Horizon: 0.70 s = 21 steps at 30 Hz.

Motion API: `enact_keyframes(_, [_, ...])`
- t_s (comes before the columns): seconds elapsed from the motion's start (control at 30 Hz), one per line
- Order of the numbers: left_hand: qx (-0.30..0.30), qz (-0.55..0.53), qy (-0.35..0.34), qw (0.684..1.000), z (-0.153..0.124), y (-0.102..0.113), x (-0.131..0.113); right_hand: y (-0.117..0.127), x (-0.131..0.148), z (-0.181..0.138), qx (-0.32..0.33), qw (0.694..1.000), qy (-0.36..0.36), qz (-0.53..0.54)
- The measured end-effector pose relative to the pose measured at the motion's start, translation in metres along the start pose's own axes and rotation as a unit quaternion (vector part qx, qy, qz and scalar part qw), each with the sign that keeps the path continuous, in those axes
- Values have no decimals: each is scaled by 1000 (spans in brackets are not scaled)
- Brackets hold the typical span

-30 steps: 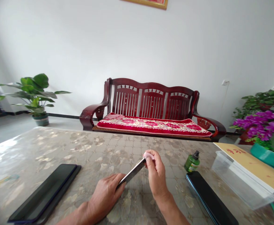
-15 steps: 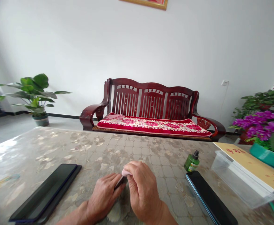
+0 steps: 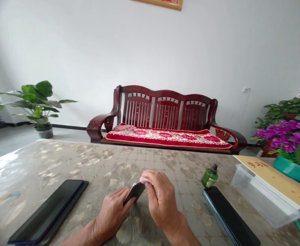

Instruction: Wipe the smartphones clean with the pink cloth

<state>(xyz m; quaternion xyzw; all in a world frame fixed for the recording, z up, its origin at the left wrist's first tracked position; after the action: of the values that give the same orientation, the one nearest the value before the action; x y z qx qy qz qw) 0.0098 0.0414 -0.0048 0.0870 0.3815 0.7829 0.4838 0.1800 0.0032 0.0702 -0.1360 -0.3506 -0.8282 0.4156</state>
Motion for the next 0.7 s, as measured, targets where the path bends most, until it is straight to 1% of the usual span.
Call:
enact_keyframes(0.07, [-1, 3, -14, 1000, 0, 1, -2, 0, 10, -1, 25, 999, 33, -2])
enact_keyframes(0.13, [-4, 6, -21, 1000, 1, 2, -3, 0, 12, -1, 33, 999, 42, 1])
enact_keyframes(0.2, [-11, 11, -15, 1000, 2, 2, -3, 0, 5, 0, 20, 1000, 20, 9])
enact_keyframes(0.3, [-27, 24, -2, 999, 3, 2, 0, -2, -10, 2, -6, 999, -40, 27])
enact_keyframes(0.37, [-33, 24, -3, 999, 3, 1, 1, -3, -16, 3, -14, 997, -61, 34])
enact_keyframes(0.43, [-37, 18, -8, 999, 4, 2, 0, -4, -14, 2, -15, 998, -55, 36])
enact_keyframes(0.57, [-57, -2, -13, 998, 5, 8, -5, -4, -2, 1, -3, 999, -22, 28])
enact_keyframes(0.7, [-74, -66, -8, 995, 4, 16, -8, -5, 10, -1, 24, 999, 7, 23])
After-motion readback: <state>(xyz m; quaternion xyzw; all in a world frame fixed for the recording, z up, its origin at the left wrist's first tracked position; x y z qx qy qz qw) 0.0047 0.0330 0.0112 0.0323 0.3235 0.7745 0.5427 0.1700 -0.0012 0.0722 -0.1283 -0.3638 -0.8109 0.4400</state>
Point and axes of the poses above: each hand's wrist, its own z-axis towards the middle knuckle, its own y-axis out of the back of the hand, x = y × z, the point moved 2 cm from there along z, towards the middle knuckle, and after that the axes turned 6 degrees about -y, right-handed, at the moved point
